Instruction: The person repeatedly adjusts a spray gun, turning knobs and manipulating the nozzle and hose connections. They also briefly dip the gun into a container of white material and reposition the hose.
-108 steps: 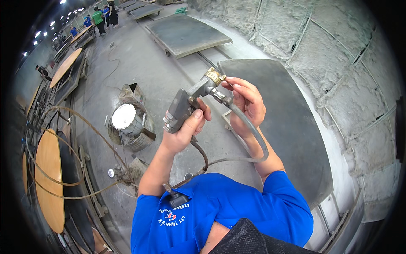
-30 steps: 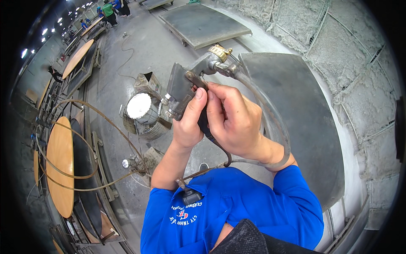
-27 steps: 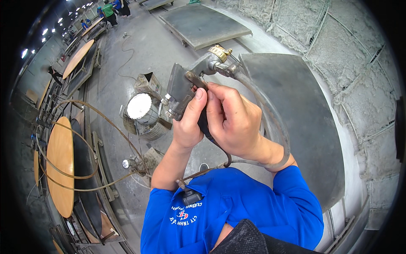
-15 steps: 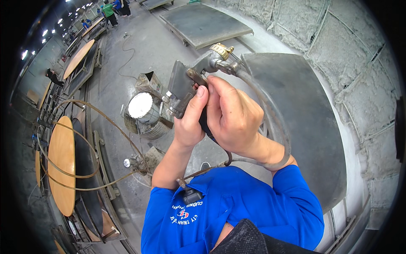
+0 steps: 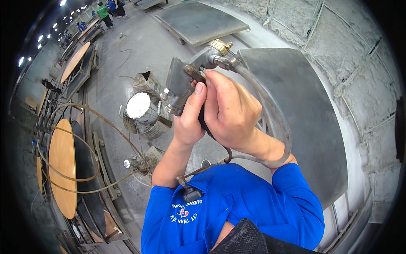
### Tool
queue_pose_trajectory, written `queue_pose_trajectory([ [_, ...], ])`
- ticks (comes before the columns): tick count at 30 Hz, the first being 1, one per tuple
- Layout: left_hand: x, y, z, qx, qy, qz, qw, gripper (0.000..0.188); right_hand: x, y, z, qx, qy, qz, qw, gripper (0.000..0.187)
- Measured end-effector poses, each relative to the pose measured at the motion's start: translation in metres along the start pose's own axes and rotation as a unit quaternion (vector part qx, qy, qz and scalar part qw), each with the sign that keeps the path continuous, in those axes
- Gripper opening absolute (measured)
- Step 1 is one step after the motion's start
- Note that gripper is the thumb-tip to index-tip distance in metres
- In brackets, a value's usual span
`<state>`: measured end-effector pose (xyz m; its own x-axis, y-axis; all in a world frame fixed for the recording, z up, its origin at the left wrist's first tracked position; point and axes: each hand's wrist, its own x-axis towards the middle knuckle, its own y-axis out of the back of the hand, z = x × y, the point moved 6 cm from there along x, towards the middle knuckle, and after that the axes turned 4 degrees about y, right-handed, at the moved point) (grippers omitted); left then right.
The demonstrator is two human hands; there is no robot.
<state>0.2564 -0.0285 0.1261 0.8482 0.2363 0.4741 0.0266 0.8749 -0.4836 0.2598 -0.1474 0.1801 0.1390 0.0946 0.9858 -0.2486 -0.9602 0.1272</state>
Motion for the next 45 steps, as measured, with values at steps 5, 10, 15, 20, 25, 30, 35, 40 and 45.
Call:
queue_pose_trajectory([
  [5, 0.001, 0.001, -0.003, -0.016, 0.011, -0.003, 1.000, 0.025, -0.001, -0.001, 0.002, 0.009, 0.003, 0.001, 1.000, 0.032],
  [10, 0.003, 0.006, -0.008, -0.015, 0.032, 0.007, 0.999, 0.024, -0.002, -0.004, 0.007, 0.013, 0.030, -0.003, 0.999, 0.033],
  [15, 0.002, 0.008, -0.008, -0.010, 0.018, 0.012, 1.000, 0.023, -0.003, -0.006, 0.007, 0.033, 0.052, 0.016, 0.998, 0.035],
  [20, 0.003, 0.009, -0.009, -0.019, 0.019, 0.008, 1.000, 0.023, -0.006, -0.004, 0.010, 0.047, 0.036, 0.018, 0.998, 0.033],
  [25, 0.004, 0.005, -0.006, -0.034, 0.009, -0.007, 0.999, 0.022, -0.009, -0.006, 0.012, 0.050, 0.034, 0.027, 0.998, 0.030],
  [30, 0.003, 0.003, -0.004, -0.017, -0.002, 0.011, 1.000, 0.022, -0.009, -0.008, 0.015, 0.059, 0.016, 0.045, 0.997, 0.026],
  [35, 0.004, 0.005, -0.005, -0.012, 0.005, -0.040, 0.999, 0.028, -0.008, -0.009, 0.016, 0.068, 0.024, 0.034, 0.997, 0.025],
  [40, 0.004, 0.008, -0.007, -0.034, 0.019, -0.050, 0.998, 0.027, -0.008, -0.008, 0.015, 0.078, 0.010, 0.027, 0.996, 0.024],
  [45, 0.004, 0.007, -0.007, -0.026, 0.022, -0.055, 0.998, 0.027, -0.007, -0.007, 0.014, 0.077, 0.012, 0.025, 0.997, 0.023],
])
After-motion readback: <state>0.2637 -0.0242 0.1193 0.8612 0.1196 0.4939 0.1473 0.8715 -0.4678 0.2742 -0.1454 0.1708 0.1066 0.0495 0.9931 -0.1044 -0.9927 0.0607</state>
